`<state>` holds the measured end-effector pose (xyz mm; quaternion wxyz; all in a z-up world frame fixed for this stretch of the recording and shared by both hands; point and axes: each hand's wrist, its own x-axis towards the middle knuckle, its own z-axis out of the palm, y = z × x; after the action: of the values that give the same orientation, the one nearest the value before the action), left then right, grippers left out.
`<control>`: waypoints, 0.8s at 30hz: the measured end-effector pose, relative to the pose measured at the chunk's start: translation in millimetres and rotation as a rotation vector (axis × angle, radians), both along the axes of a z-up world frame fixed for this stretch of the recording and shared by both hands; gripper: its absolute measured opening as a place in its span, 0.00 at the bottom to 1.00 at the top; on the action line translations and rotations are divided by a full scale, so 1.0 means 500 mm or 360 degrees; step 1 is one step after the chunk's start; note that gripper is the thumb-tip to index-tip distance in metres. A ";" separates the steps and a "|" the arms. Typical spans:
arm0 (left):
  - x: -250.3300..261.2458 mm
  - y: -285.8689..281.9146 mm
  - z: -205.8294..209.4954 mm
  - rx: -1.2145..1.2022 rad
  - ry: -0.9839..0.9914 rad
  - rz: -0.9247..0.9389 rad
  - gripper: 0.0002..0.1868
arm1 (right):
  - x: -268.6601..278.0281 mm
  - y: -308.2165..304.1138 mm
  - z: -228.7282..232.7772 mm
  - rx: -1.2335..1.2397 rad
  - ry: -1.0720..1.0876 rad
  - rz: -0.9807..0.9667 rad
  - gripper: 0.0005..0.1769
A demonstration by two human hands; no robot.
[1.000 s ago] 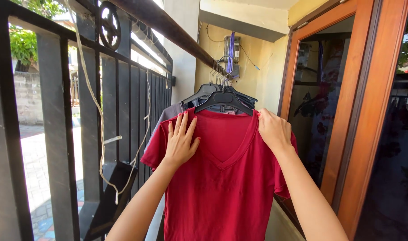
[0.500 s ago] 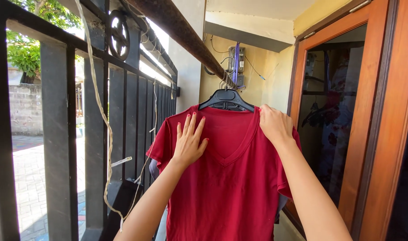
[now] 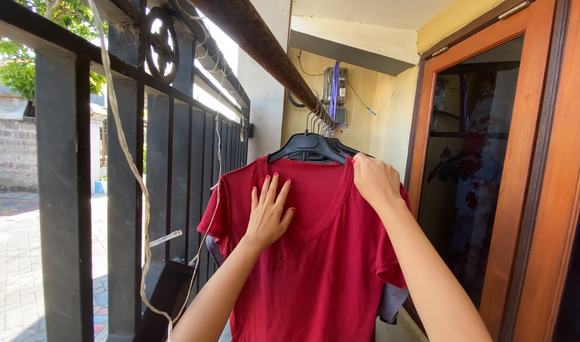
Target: Hanging wet clothes from a wash basin onto hangers on a balcony rack.
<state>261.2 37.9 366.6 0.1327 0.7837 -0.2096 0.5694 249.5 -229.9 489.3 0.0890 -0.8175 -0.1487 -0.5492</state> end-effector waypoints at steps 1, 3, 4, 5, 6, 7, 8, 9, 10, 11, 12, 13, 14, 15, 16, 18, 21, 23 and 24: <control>0.000 -0.003 -0.001 0.0000 -0.0001 -0.0002 0.40 | -0.006 0.002 -0.002 0.0000 -0.0001 -0.0002 0.15; 0.000 -0.006 -0.002 -0.0005 0.0003 0.0023 0.39 | -0.019 0.009 -0.004 0.0026 0.0091 -0.0010 0.16; -0.001 -0.005 -0.002 -0.0007 -0.0001 0.0026 0.39 | -0.018 0.009 -0.003 0.0024 0.0087 -0.0007 0.16; -0.002 -0.005 -0.003 -0.0009 -0.0020 0.0018 0.39 | -0.017 0.008 -0.001 0.0045 0.0087 0.0029 0.16; -0.003 -0.006 -0.004 -0.0010 -0.0037 0.0008 0.39 | -0.017 0.006 -0.001 0.0066 0.0088 0.0063 0.16; -0.002 -0.005 -0.003 -0.0011 -0.0039 0.0009 0.39 | -0.025 0.007 0.002 0.0065 0.0085 0.0064 0.16; -0.001 -0.004 -0.001 -0.0012 -0.0045 0.0014 0.39 | -0.034 0.007 0.006 0.0064 0.0112 0.0061 0.16; 0.000 -0.004 0.000 -0.0014 -0.0050 0.0018 0.39 | -0.044 0.007 0.009 0.0064 0.0139 0.0059 0.16; 0.000 -0.004 0.003 -0.0011 -0.0055 0.0018 0.39 | -0.046 0.005 0.011 0.0066 0.0133 0.0060 0.16; -0.001 -0.004 0.005 -0.0018 -0.0052 0.0029 0.39 | -0.048 0.002 0.012 0.0069 0.0113 0.0081 0.16; -0.001 -0.005 0.009 -0.0025 -0.0051 0.0040 0.39 | -0.050 -0.001 0.015 0.0073 0.0090 0.0103 0.16; -0.003 -0.007 0.011 -0.0022 -0.0057 0.0040 0.39 | -0.058 -0.001 0.017 0.0076 0.0084 0.0104 0.16; -0.006 -0.007 0.014 -0.0019 -0.0056 0.0048 0.39 | -0.065 0.000 0.020 0.0107 0.0092 0.0105 0.16; -0.008 -0.009 0.018 -0.0017 -0.0054 0.0056 0.39 | -0.072 0.000 0.023 0.0137 0.0100 0.0107 0.15; -0.010 -0.010 0.021 -0.0010 -0.0061 0.0057 0.39 | -0.072 -0.004 0.024 0.0143 0.0093 0.0109 0.15; -0.013 -0.011 0.025 0.0002 -0.0068 0.0074 0.39 | -0.071 -0.010 0.025 0.0157 0.0025 0.0153 0.15; -0.023 -0.011 0.035 0.0016 -0.0072 0.0077 0.40 | -0.085 -0.015 0.028 0.0175 -0.0026 0.0189 0.15; -0.027 -0.012 0.044 0.0018 -0.0096 0.0079 0.40 | -0.088 -0.021 0.031 0.0160 -0.0061 0.0199 0.15; -0.030 -0.013 0.048 0.0018 -0.0115 0.0079 0.40 | -0.090 -0.023 0.033 0.0144 -0.0092 0.0206 0.16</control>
<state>246.3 31.4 390.6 0.1064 0.7684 -0.1980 0.5992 204.6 -241.6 505.7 0.1569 -0.7852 -0.1788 -0.5717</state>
